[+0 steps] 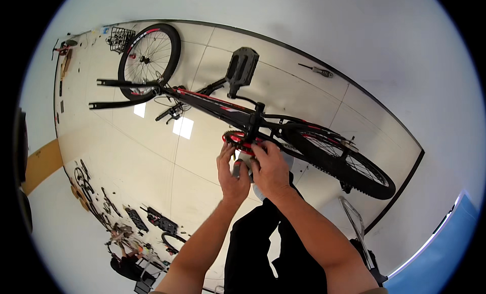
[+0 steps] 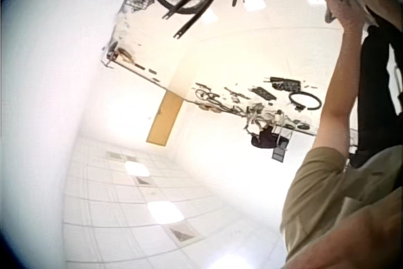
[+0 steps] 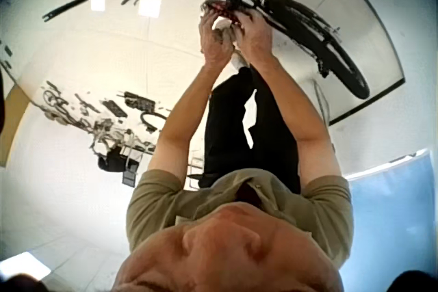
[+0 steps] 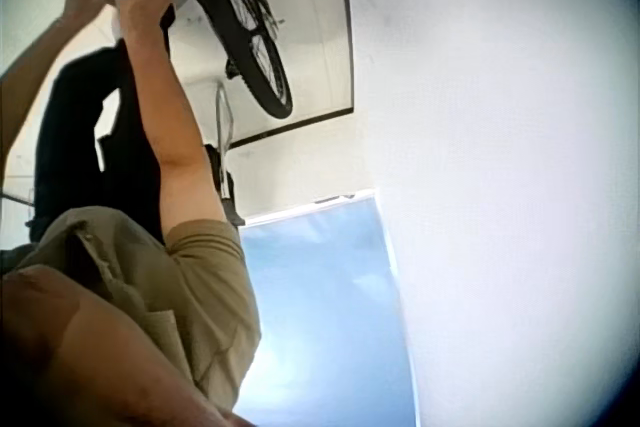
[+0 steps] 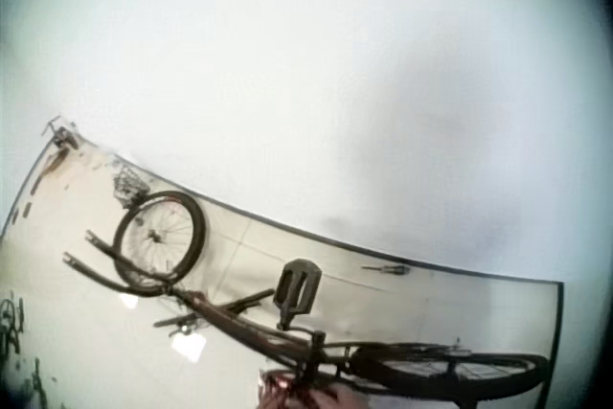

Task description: The person adjusts the bicycle chain and rear derailleur while the bike is upside down. They rotate the pedals and rear wheel to test chain movement and alignment, then reposition the bike upright to continue adjustments.

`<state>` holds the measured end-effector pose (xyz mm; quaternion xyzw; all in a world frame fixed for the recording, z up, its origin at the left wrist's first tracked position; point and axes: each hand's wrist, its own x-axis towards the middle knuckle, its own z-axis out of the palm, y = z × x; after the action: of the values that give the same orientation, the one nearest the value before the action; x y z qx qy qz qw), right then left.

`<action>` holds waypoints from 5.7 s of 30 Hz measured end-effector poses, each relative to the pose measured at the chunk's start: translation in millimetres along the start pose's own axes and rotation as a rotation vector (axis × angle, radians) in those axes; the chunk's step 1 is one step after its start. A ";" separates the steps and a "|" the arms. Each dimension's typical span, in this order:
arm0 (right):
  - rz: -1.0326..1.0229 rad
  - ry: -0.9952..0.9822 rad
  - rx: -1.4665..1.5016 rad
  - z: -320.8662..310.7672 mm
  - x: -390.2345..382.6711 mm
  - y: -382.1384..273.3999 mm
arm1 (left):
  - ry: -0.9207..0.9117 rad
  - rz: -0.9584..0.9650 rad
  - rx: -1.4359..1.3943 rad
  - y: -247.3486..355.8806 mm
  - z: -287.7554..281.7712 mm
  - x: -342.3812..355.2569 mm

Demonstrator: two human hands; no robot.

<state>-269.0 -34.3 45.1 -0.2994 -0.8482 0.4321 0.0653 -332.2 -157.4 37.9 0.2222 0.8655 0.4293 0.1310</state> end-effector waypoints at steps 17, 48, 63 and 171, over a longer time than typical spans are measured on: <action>0.077 0.006 -0.097 30.0 7.2 -6.5 | -0.443 -0.557 -0.461 -168.1 -32.8 75.5; -0.026 0.434 -0.395 95.4 -17.9 11.6 | -2.033 -1.119 -1.632 -286.6 174.2 110.1; -0.073 0.404 -0.407 91.7 -16.6 0.9 | -1.551 0.067 -1.004 -262.5 114.9 126.8; -0.081 0.341 -0.159 93.5 -4.5 -8.0 | -1.285 -0.414 -1.059 -248.4 -7.0 154.0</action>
<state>-303.5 -105.3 -5.8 -0.3381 -0.8677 0.3035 0.2016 -536.2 -218.0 -162.5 0.1694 0.3319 0.5350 0.7582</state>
